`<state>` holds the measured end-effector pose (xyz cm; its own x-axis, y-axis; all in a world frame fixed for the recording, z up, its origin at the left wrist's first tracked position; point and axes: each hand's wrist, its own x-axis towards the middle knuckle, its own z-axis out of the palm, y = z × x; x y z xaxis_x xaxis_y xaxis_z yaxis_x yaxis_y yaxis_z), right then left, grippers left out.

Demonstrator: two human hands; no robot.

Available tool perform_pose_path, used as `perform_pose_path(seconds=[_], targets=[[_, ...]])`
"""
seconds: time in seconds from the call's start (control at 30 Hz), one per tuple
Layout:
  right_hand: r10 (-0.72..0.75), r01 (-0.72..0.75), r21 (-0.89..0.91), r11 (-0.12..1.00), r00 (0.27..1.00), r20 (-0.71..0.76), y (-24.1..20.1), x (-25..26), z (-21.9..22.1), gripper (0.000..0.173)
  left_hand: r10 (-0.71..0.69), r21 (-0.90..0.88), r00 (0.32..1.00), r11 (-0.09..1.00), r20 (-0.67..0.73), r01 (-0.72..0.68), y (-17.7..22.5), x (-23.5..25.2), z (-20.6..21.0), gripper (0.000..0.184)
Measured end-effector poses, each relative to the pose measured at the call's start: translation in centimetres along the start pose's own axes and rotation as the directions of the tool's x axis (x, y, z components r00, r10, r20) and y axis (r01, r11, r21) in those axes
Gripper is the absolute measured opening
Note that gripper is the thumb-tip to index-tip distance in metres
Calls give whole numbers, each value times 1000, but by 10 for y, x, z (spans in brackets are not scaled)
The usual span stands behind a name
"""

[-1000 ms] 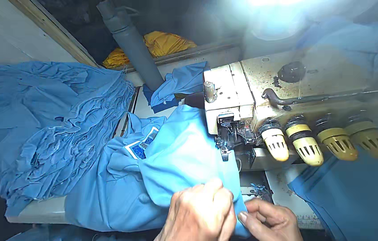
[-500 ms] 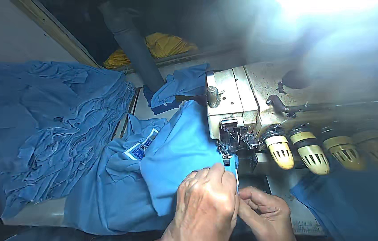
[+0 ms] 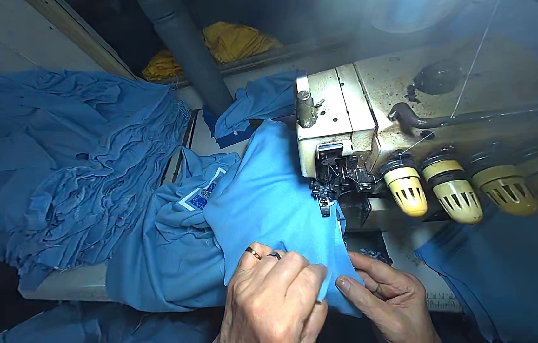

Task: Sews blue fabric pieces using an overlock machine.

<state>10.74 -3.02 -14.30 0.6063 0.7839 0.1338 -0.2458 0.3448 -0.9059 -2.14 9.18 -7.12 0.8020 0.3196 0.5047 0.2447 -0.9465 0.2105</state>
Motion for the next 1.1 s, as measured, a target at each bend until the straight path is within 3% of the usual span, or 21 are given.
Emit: perform_pose_path(seconds=[0.2,0.33,0.57,0.73,0.87,1.0,1.1], targets=[[-56,56,27,998,998,17,13,2,9,27,132,83,990,988,-54,-127,-4,18,24,19],[-94,94,2,996,996,4,18,9,24,14,144,134,987,982,-78,-132,-9,33,31,17],[-137,138,-99,986,990,13,17,10,37,9,112,105,993,989,-46,-107,-17,29,29,19],[-75,84,-106,991,994,84,15,7,44,11,29,92,994,996,-107,-19,-29,35,34,20],[-12,38,-193,980,991,134,5,9,40,11,-180,28,977,982,-115,185,-37,36,36,23],[-211,275,-413,868,958,194,0,15,25,26,-319,-50,941,948,-117,315,-31,13,19,22],[-280,411,-458,788,902,328,3,22,15,46,-328,-319,941,886,82,337,1,-4,-1,15]])
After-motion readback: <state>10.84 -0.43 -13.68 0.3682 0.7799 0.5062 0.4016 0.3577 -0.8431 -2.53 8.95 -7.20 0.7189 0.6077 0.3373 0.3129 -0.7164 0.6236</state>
